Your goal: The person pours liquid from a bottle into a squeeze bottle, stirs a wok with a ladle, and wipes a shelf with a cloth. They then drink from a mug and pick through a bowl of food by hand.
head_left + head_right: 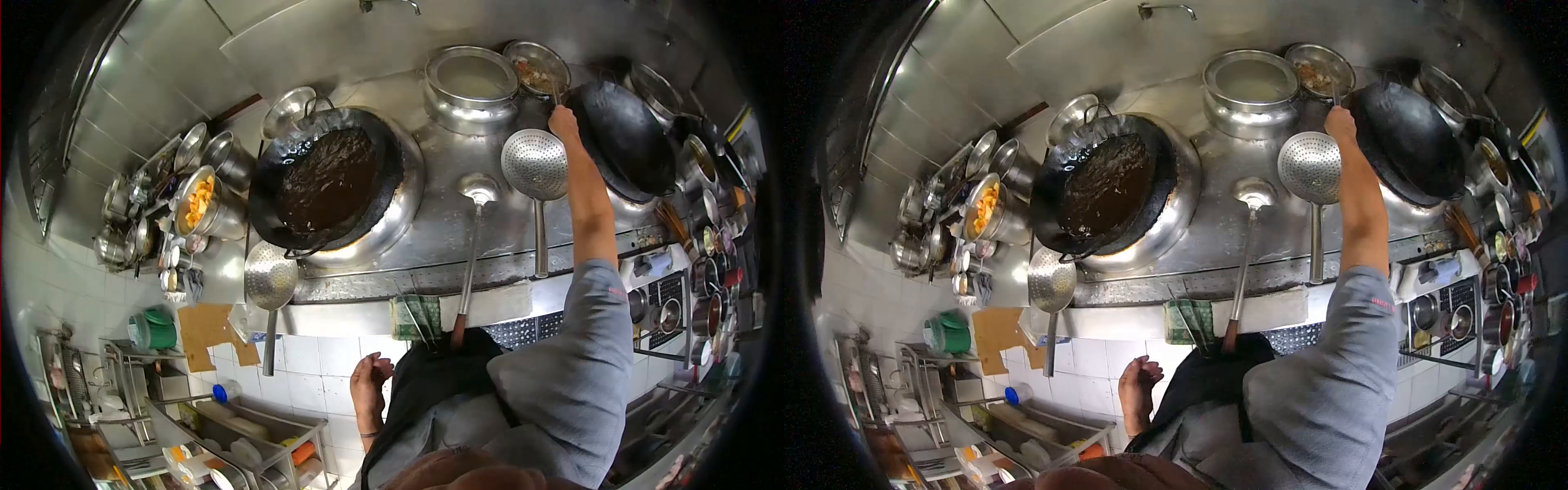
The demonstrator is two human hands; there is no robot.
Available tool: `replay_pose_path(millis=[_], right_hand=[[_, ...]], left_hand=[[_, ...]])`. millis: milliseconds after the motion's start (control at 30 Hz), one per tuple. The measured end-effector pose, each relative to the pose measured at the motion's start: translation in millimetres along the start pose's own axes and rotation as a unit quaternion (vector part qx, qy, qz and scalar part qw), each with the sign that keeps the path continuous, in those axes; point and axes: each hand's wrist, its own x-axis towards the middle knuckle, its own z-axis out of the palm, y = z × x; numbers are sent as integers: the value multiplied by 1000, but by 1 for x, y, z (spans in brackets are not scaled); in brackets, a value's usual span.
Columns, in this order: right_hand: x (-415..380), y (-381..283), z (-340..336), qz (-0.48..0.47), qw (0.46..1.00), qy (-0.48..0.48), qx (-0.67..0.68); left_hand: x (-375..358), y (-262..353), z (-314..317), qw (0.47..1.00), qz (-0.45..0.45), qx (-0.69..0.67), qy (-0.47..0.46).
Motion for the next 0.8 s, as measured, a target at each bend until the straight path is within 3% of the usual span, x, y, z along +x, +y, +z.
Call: replay_pose_path(millis=[67, 233, 300, 400, 533, 633, 733, 800], right_hand=[[-25, 0, 2, -2, 999, 25, 44], [-97, 15, 29, -151, 951, 181, 202], [-160, 13, 24, -180, 946, 184, 197], [-264, 14, 23, -129, 950, 77, 275], [-386, 21, 49, -154, 927, 46, 338], [-450, 18, 61, -105, 928, -33, 355], [-481, 10, 60, -107, 951, -69, 281], [-491, 11, 71, -139, 948, -25, 285]], left_hand=[[-4, 1, 5, 1000, -5, 8, 9], [1, -3, 1, 999, 3, 40, 17], [4, -2, 0, 999, 2, 40, 9], [7, 0, 2, 998, 1, 69, -14], [12, -2, -1, 993, 10, 108, -54], [11, 0, 3, 982, 41, 170, -69], [8, -5, -8, 965, 78, 234, -90], [4, -8, -14, 961, 96, 245, -88]])
